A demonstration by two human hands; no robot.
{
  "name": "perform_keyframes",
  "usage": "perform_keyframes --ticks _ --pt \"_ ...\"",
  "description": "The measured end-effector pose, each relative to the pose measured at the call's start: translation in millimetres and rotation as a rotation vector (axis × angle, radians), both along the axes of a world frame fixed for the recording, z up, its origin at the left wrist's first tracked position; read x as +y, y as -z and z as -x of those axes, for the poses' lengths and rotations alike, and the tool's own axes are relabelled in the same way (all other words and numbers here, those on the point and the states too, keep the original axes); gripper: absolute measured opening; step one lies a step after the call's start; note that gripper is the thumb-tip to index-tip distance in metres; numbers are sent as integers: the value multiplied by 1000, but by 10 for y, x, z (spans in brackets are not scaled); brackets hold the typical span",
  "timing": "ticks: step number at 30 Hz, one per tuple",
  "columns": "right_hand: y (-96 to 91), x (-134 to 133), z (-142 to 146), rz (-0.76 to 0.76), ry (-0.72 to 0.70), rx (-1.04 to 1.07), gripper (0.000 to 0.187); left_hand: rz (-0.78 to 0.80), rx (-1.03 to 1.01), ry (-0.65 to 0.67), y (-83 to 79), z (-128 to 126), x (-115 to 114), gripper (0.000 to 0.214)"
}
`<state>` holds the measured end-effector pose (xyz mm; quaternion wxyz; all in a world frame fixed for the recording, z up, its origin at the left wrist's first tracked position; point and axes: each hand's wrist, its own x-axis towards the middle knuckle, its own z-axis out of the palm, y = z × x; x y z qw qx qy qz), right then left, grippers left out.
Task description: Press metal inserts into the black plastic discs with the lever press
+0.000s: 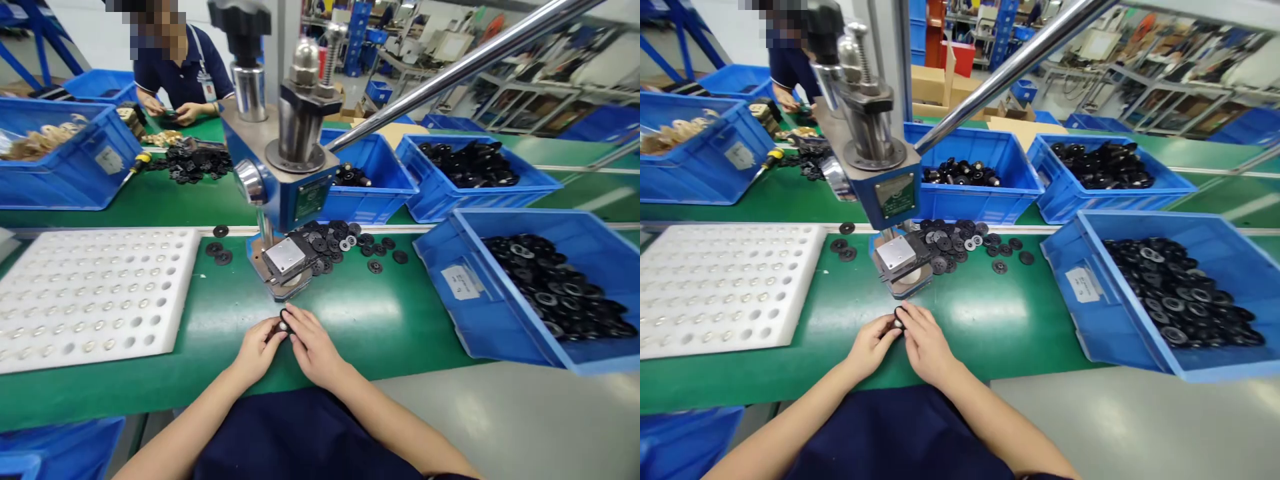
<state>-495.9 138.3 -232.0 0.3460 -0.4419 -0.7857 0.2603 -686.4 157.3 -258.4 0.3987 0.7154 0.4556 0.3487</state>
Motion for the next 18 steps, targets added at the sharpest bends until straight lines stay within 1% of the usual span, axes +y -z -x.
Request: perform_keyframes --ticks 2,5,7,12,15,18 --pt "-72 -29 3 13 -16 -53 63 10 8 -17 -3 9 0 27" --pt "-226 -45 7 29 -38 -105 69 31 17 -60 -55 12 -3 26" --pt "-313 -42 -9 66 -69 -122 75 42 24 -78 -90 11 -9 26" --pt "-430 -10 -64 166 -108 -154 92 62 4 -102 -138 -9 6 28" --pt "-540 6 -35 172 -111 -166 97 36 -29 -148 -250 -50 28 26" --pt "-638 -15 -2 128 -84 -158 91 25 -66 -168 -403 -114 20 22"
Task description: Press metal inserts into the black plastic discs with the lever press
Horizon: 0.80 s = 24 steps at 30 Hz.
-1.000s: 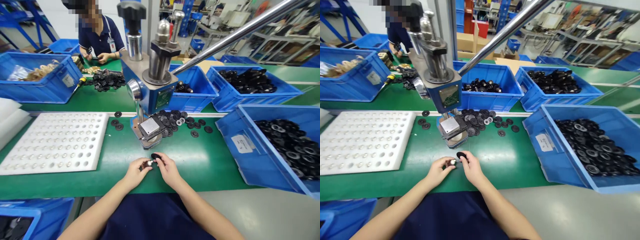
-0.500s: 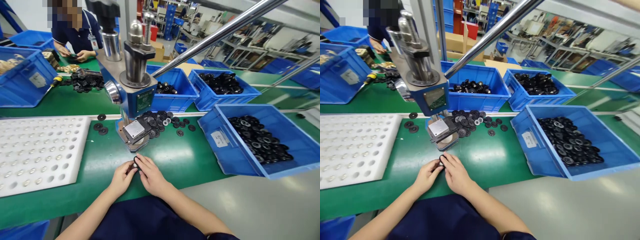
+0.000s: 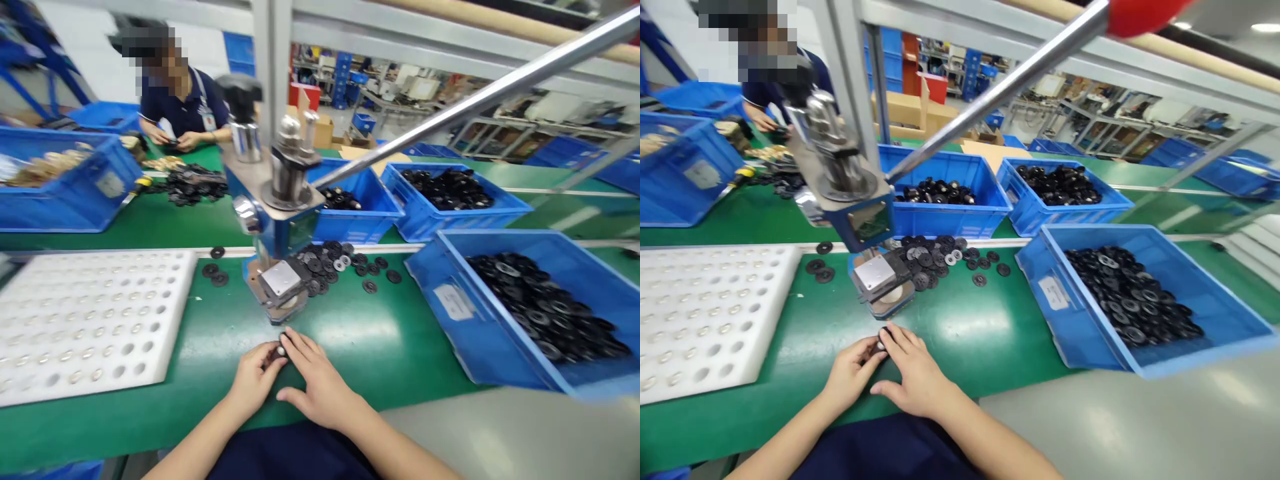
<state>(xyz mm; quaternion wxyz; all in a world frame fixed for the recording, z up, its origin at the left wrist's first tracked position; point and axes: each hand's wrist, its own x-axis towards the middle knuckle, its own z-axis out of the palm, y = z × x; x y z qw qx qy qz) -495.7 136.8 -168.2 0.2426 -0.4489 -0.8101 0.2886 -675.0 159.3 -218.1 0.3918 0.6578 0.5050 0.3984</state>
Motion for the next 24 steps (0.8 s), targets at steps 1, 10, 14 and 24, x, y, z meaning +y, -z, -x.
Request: perform_keyframes --ticks 1,10,14,24 --pt "7 -13 -7 -17 11 0 88 4 -2 7 -28 -24 -5 20" --pt "762 -70 -218 -27 -38 -116 95 89 64 41 248 -151 6 7" --pt "741 -43 -238 -93 -98 -97 90 118 52 49 238 -163 7 5" --pt "710 409 -901 -217 325 -37 43 164 -16 29 176 -181 38 7"
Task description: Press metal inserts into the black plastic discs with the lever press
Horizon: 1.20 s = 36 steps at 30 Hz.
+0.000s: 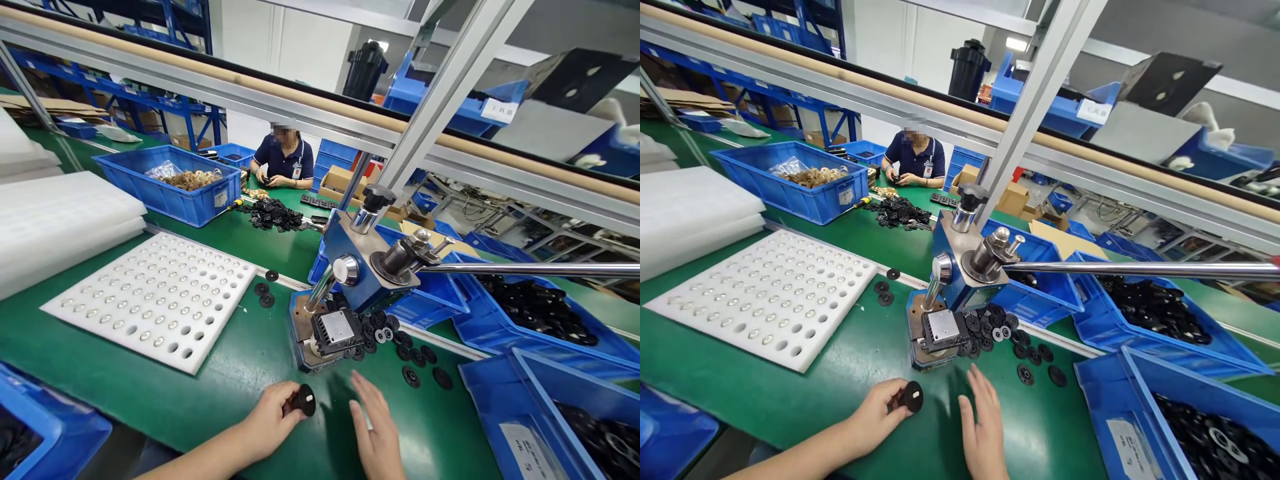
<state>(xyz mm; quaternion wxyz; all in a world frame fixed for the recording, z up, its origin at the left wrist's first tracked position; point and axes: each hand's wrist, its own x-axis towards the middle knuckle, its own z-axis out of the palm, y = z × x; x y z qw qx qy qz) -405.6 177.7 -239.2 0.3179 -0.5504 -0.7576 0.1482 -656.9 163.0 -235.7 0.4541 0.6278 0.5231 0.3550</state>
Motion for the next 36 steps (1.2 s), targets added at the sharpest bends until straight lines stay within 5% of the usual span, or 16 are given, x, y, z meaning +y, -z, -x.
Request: perform_keyframes --ticks 9,20,28,30,36 --pt "-108 -82 606 247 -324 253 42 -38 40 119 15 47 -2 13" --pt "-51 -140 720 283 -195 305 43 -92 75 68 161 11 -38 15" --pt "-262 -183 688 212 -151 267 43 -60 70 101 17 31 -35 18" --pt "-294 -108 533 169 -85 210 48 -24 67 97 -25 41 -28 22" --pt "-140 484 -231 -143 473 -135 68 -8 -10 39 15 39 -8 18"
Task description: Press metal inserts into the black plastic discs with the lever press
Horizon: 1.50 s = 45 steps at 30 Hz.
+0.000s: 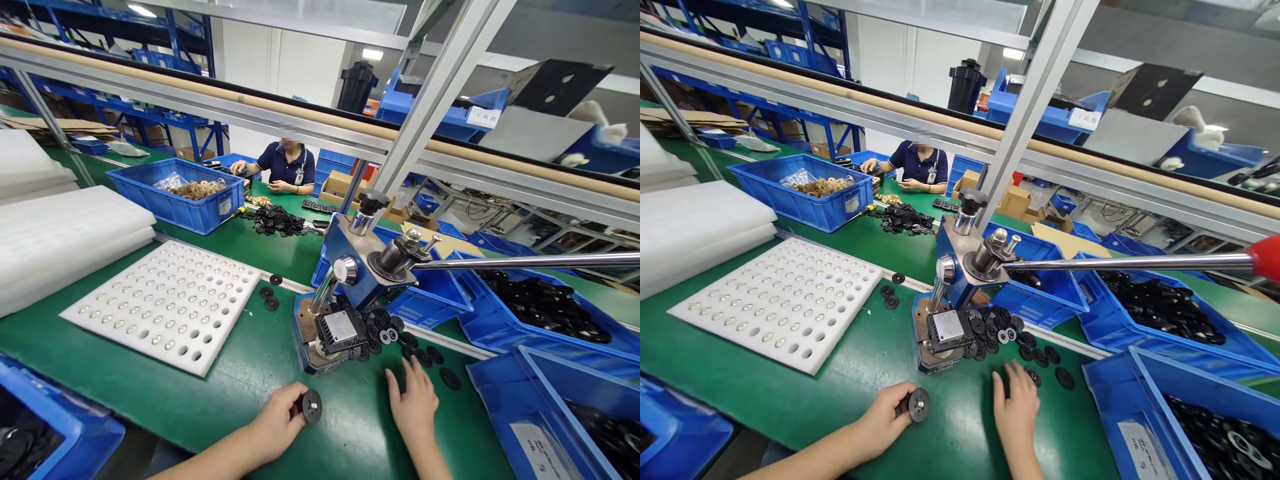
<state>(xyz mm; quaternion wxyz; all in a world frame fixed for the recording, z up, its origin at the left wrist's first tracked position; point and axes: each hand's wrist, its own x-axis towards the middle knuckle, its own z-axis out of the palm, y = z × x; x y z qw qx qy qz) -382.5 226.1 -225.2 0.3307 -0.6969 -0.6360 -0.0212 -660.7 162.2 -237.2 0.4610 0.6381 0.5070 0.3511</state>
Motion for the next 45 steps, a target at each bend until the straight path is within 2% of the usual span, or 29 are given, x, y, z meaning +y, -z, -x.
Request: perform_keyframes --ticks 3,6,9,12,15,17,19,21,24,26,29,34,36,39,42,45 --pt "149 340 -361 92 149 -141 73 -42 -13 -8 33 -1 8 21" --pt "285 561 -599 114 107 -190 70 -89 21 -6 30 6 17 16" --pt "366 627 -705 50 45 -197 63 -132 45 -1 0 15 25 12" --pt "400 537 -685 18 57 -188 58 -160 21 -8 -31 19 33 14" --pt "440 268 -527 -77 5 -151 55 -170 5 -5 -11 29 31 15" --pt "478 9 -350 -103 -130 -99 51 -168 -2 -6 46 54 12 12" --pt "513 -249 -147 -55 -237 -49 46 -149 -20 -2 129 103 -19 7" --pt "532 -432 32 18 -227 -21 42 -111 -37 4 212 174 -44 8" --pt "524 -538 192 118 -179 10 38 -62 -30 0 278 276 -40 18" --pt "481 -576 269 169 -178 27 36 -48 -17 -20 257 311 -24 21" --pt "351 -737 472 215 -242 50 35 -42 -27 -69 136 311 -21 21" --pt "91 -1147 923 360 -636 66 62 -21 -105 -128 -51 261 -39 15" --pt "4 -1190 1040 430 -759 53 63 8 -136 -153 -73 250 -37 14" --pt "-109 -1105 1120 468 -846 -1 46 35 -179 -184 -95 237 -31 13" --pt "-190 -999 1117 438 -831 -28 29 41 -215 -212 -137 214 -26 15" --pt "-197 -966 1095 402 -755 -9 32 51 -239 -236 -178 193 -23 16"
